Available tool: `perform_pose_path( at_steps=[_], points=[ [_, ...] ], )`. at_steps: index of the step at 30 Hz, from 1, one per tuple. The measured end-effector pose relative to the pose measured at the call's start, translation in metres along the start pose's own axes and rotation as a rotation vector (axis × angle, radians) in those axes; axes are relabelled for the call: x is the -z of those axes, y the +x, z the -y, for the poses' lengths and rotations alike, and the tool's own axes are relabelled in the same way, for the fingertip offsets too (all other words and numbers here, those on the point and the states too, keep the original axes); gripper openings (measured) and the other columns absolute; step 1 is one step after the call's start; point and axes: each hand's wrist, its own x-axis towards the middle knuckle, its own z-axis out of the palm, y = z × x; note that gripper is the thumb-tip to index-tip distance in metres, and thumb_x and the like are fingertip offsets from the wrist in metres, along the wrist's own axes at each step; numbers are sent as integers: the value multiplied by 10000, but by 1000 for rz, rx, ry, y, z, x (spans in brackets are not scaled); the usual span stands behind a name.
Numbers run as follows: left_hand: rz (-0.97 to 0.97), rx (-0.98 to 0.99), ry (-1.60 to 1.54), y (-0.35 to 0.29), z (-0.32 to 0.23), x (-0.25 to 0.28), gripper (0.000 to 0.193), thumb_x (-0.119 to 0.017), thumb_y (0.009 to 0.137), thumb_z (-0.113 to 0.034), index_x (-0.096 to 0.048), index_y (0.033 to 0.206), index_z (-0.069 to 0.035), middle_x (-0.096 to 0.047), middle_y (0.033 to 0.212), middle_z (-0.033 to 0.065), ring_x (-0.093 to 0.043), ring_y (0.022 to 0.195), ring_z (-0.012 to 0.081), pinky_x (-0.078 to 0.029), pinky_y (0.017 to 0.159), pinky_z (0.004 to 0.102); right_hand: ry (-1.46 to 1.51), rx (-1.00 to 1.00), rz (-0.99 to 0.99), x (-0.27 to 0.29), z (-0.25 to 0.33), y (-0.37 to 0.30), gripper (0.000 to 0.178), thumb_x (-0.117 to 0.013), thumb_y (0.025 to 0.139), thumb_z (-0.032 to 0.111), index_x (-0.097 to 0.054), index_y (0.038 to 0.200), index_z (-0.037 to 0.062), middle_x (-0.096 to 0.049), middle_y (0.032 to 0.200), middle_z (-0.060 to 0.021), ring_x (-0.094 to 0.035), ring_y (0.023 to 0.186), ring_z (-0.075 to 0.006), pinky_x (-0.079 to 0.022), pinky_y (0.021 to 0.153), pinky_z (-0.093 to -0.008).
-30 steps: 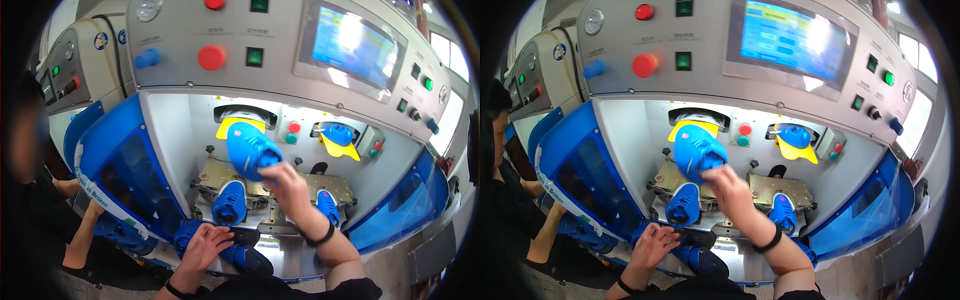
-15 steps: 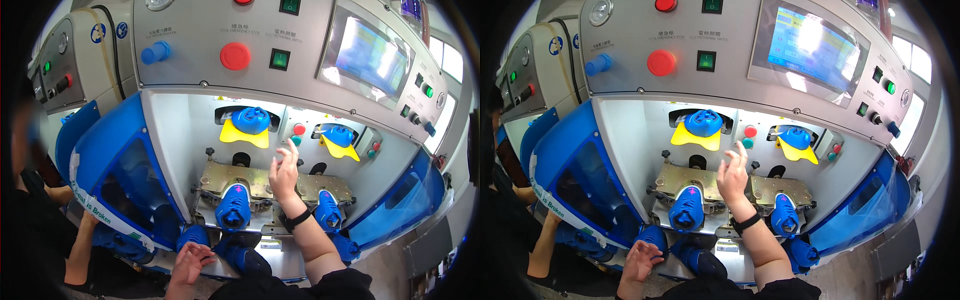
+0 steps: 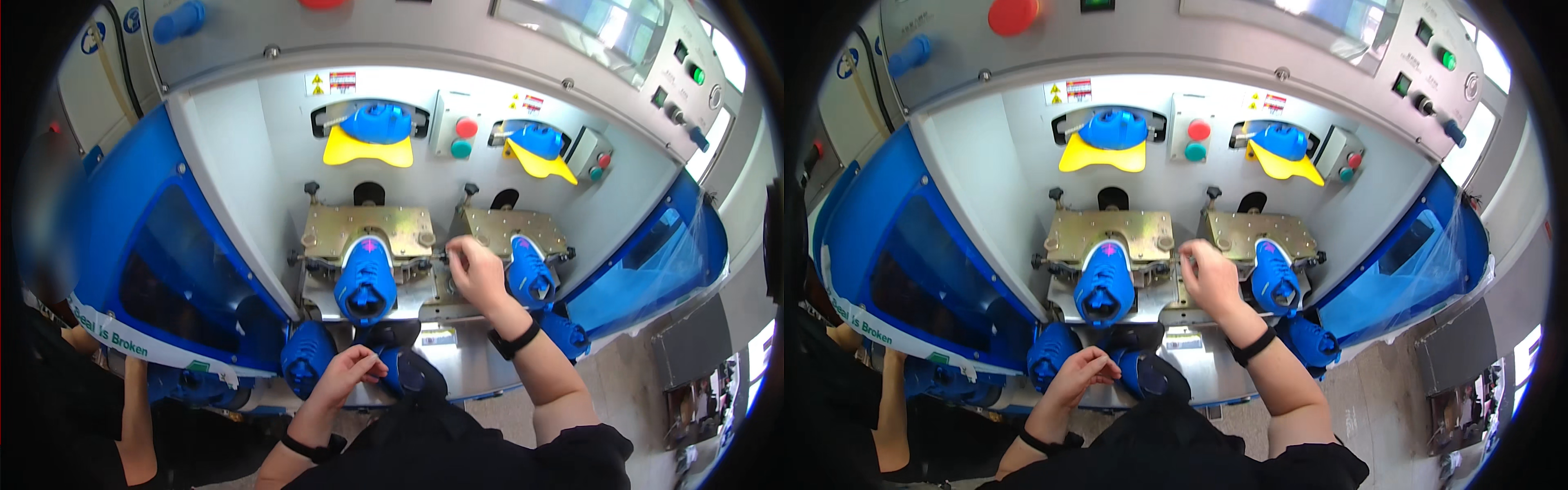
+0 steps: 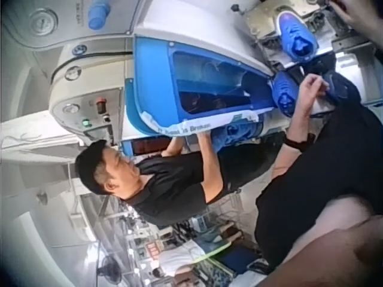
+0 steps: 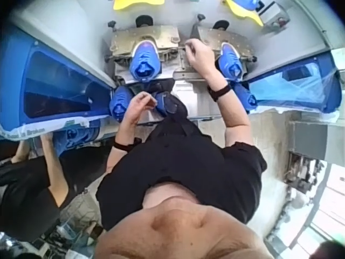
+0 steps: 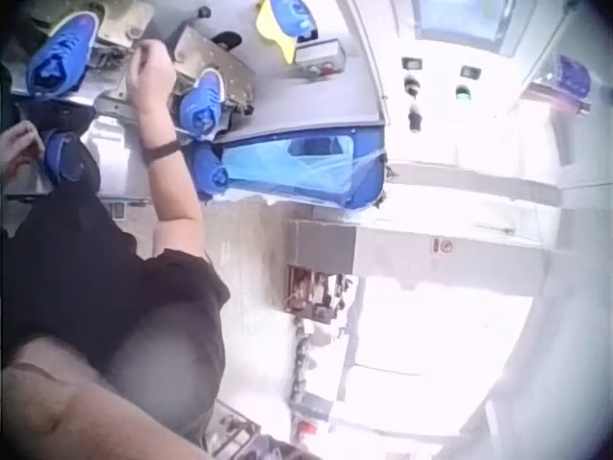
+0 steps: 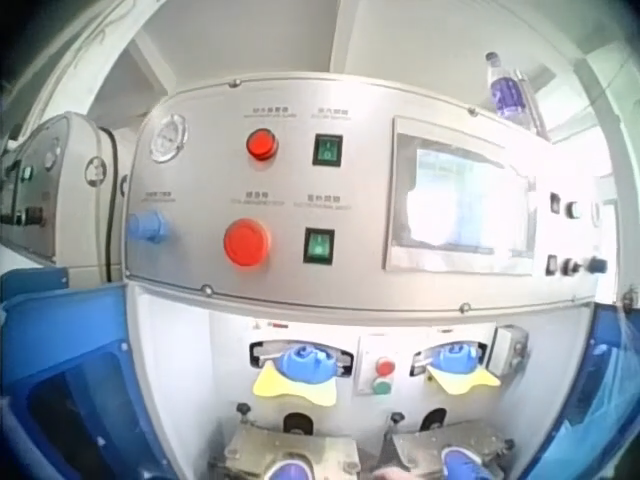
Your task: Placing blue shoes onto heated molds and operating the machinery to shape or finish them.
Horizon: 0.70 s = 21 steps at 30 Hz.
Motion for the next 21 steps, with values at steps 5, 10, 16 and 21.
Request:
perform_pose_path(
  at_steps=[5, 10, 16, 21],
  points=[
    [-310, 165, 208, 15, 67, 14, 413, -721, 908, -320, -543, 1175, -61, -650, 1060, 69, -645, 849, 126, -525, 651, 258, 12, -268, 444, -15, -32, -137, 196, -665, 882, 276, -682, 862, 82, -687, 764, -116, -675, 666, -290, -523, 622, -408],
    [-543, 122, 388, 28, 94, 1, 782, -833, 759, -386, -425, 1326, -32, -544, 1199, 190, -626, 843, 221, -542, 597, 334, 123, -432, 709, -25, -18, -203, 321, -673, 890, 394, -721, 867, 78, -714, 765, -107, -696, 682, -285, -544, 661, -388],
    [-866, -239, 607, 59, 130, 10, 898, -837, 749, -365, -340, 1427, -48, -446, 1317, 235, -464, 1233, 392, -403, 1046, 438, 389, -562, 745, -66, 16, -191, 497, -679, 863, 507, -714, 1024, 38, -715, 940, -154, -689, 866, -319, -541, 782, -398],
    [-706, -20, 595, 65, 128, 14, 808, -852, 728, -404, -480, 1353, -52, -486, 1260, 224, -554, 1080, 346, -464, 955, 408, 54, -493, 785, -92, 24, -183, 686, -722, 749, 631, -709, 1068, 24, -648, 1111, -163, -647, 1029, -358, -515, 877, -439]
  ],
)
